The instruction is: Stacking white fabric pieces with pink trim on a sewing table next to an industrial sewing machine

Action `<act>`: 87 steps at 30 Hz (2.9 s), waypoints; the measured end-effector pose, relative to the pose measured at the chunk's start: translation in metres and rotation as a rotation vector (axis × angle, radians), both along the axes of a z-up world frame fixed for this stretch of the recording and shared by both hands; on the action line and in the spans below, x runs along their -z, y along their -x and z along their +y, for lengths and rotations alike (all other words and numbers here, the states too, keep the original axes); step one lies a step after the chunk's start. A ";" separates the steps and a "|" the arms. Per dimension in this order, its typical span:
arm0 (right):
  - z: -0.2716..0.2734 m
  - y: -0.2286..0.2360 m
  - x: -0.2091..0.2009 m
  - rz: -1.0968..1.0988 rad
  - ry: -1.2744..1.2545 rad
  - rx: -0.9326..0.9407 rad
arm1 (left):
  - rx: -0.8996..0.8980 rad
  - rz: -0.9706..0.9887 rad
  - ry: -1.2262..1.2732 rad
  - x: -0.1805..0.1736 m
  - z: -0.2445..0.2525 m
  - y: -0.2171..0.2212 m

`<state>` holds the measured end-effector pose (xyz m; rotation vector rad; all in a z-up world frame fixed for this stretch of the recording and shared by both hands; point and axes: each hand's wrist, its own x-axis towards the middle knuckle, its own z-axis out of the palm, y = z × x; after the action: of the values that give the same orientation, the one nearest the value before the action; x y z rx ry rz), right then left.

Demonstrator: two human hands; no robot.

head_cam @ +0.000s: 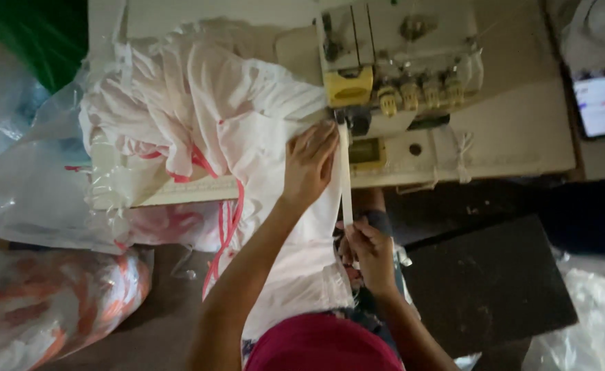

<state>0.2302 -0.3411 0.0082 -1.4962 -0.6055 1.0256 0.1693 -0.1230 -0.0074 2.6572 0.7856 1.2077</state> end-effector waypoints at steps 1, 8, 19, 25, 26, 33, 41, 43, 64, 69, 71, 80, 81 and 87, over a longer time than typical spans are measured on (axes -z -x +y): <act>-0.003 0.005 0.003 -0.060 -0.037 0.029 | 0.023 -0.017 0.004 0.002 0.002 0.000; -0.082 0.028 0.055 0.053 0.246 -0.103 | 0.173 0.161 0.167 -0.040 -0.009 0.097; -0.024 0.009 0.166 0.234 0.318 -0.347 | -0.511 0.011 0.934 0.131 -0.040 0.223; -0.100 0.001 0.043 0.349 0.373 -0.257 | -0.540 -0.098 1.070 0.041 -0.106 0.269; -0.102 0.001 0.021 0.413 0.353 -0.203 | -0.588 -0.128 1.102 0.030 -0.111 0.272; -0.056 -0.003 -0.017 0.380 -0.039 -0.139 | -0.518 -0.324 1.030 0.000 -0.067 0.245; -0.004 -0.011 0.028 0.411 -0.124 0.157 | -0.461 -0.512 1.038 -0.004 0.000 0.225; 0.014 -0.023 0.015 0.377 -0.132 0.139 | -0.447 -0.519 1.038 -0.005 0.021 0.221; 0.111 -0.058 0.041 0.053 -0.277 0.017 | -0.457 -0.112 0.990 0.131 -0.048 0.164; 0.062 -0.048 -0.029 0.161 -0.298 0.015 | -0.607 -0.231 0.844 0.126 -0.051 0.171; 0.012 -0.018 -0.066 0.100 -0.057 0.028 | -0.594 -0.217 0.824 0.095 -0.053 0.161; 0.024 -0.007 0.174 -0.498 0.014 0.013 | -0.477 -0.266 0.781 0.112 -0.054 0.161; 0.038 -0.024 0.223 -0.499 0.007 0.012 | -0.478 -0.269 0.774 0.122 -0.058 0.163; 0.043 -0.030 0.223 -0.160 0.177 -0.080 | -0.422 -0.169 0.541 0.166 -0.068 0.180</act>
<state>0.2607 -0.2981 -0.2143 -1.7338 -0.7065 1.0490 -0.0103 -0.1911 -0.1731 1.9859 1.4471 1.0755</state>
